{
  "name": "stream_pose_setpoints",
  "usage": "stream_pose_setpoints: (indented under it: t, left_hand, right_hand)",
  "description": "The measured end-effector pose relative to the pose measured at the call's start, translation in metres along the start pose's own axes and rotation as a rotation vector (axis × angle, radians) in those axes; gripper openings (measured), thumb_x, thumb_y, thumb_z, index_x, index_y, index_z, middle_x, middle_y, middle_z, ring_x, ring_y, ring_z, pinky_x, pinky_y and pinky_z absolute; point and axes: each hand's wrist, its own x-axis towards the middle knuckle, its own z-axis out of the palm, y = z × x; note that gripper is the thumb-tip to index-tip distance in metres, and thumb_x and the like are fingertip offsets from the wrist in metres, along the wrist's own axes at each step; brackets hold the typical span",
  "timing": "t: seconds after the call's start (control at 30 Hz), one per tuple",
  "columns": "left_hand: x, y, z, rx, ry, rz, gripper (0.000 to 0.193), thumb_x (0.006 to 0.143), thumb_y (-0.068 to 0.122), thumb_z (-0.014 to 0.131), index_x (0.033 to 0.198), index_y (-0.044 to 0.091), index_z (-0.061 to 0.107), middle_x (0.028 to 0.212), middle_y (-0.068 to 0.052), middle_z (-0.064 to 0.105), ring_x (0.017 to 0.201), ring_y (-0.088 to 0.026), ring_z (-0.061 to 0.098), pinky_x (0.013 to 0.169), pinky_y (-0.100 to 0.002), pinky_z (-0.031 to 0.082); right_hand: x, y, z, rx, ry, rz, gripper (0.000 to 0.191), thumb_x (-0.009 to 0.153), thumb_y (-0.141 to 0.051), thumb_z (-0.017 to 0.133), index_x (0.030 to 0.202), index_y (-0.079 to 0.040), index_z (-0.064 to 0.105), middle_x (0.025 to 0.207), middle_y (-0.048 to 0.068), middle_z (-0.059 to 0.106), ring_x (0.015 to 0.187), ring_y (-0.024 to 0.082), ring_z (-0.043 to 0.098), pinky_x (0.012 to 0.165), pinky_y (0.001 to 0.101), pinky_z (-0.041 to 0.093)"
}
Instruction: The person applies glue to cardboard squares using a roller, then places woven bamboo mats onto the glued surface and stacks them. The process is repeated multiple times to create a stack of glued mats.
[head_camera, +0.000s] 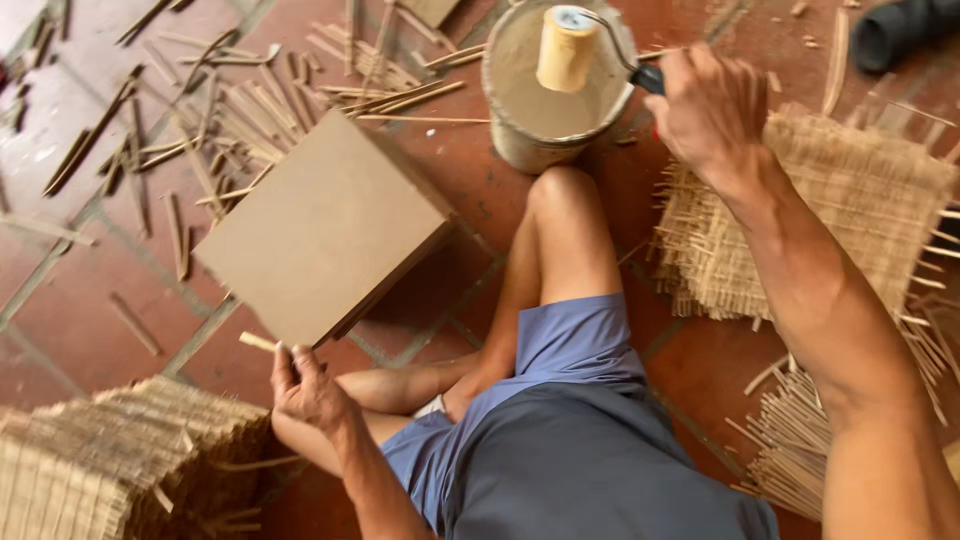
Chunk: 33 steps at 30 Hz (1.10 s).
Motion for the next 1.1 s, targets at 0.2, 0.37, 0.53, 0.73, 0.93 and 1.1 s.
stream_pose_setpoints:
  t: [0.2, 0.37, 0.53, 0.73, 0.93, 1.1]
  left_hand:
    - [0.004, -0.011, -0.015, 0.000, 0.022, -0.063, 0.035, 0.102, 0.013, 0.068, 0.131, -0.007, 0.067, 0.091, -0.003, 0.065, 0.076, -0.010, 0.055, 0.068, -0.023, 0.048]
    - [0.011, -0.024, -0.011, -0.040, 0.089, 0.002, 0.036, 0.099, 0.010, 0.072, 0.129, -0.008, 0.066, 0.108, -0.004, 0.064, 0.085, -0.010, 0.060, 0.075, -0.023, 0.052]
    - [0.014, -0.025, -0.009, -0.065, 0.091, 0.028, 0.036, 0.099, 0.007, 0.074, 0.131, -0.008, 0.066, 0.106, -0.001, 0.062, 0.089, -0.008, 0.061, 0.079, -0.021, 0.052]
    - [0.015, -0.021, -0.011, -0.095, 0.104, -0.031, 0.036, 0.095, 0.008, 0.075, 0.127, -0.006, 0.068, 0.101, 0.001, 0.058, 0.077, -0.006, 0.055, 0.066, -0.021, 0.048]
    - [0.016, -0.025, -0.010, -0.131, 0.081, 0.027, 0.032, 0.097, 0.007, 0.073, 0.127, -0.006, 0.070, 0.105, 0.001, 0.058, 0.083, -0.007, 0.056, 0.075, -0.021, 0.050]
    - [0.020, -0.031, -0.011, -0.235, 0.103, 0.023, 0.029, 0.096, 0.006, 0.072, 0.122, -0.004, 0.069, 0.108, -0.003, 0.070, 0.094, -0.010, 0.064, 0.085, -0.023, 0.054]
  right_hand:
    - [-0.030, -0.013, 0.034, 0.009, 0.054, 0.007, 0.025, 0.101, -0.027, 0.081, 0.099, -0.004, 0.070, 0.093, 0.013, 0.065, 0.073, 0.027, 0.063, 0.057, 0.0411, 0.049]
    - [-0.032, -0.005, 0.041, 0.283, 0.044, 0.049, 0.025, 0.101, -0.019, 0.084, 0.104, 0.003, 0.071, 0.088, 0.012, 0.070, 0.081, 0.025, 0.067, 0.065, 0.0377, 0.049]
    - [-0.032, -0.005, 0.038, 0.996, -0.151, 0.407, 0.024, 0.099, -0.010, 0.078, 0.116, 0.005, 0.072, 0.089, 0.014, 0.072, 0.065, 0.016, 0.066, 0.053, 0.0284, 0.052]
    - [-0.040, -0.005, 0.052, 1.594, -0.286, 0.558, 0.025, 0.104, -0.013, 0.071, 0.115, 0.010, 0.069, 0.090, 0.012, 0.070, 0.063, 0.016, 0.066, 0.053, 0.0268, 0.053]
    - [-0.047, -0.006, 0.060, 1.851, -0.301, 0.553, 0.026, 0.110, -0.015, 0.065, 0.111, 0.011, 0.067, 0.094, 0.018, 0.070, 0.065, 0.020, 0.063, 0.055, 0.0296, 0.055]
    - [-0.028, -0.020, 0.030, 1.543, -0.228, 0.362, 0.022, 0.110, -0.008, 0.068, 0.124, 0.008, 0.067, 0.093, 0.016, 0.070, 0.069, 0.019, 0.063, 0.060, 0.0300, 0.054]
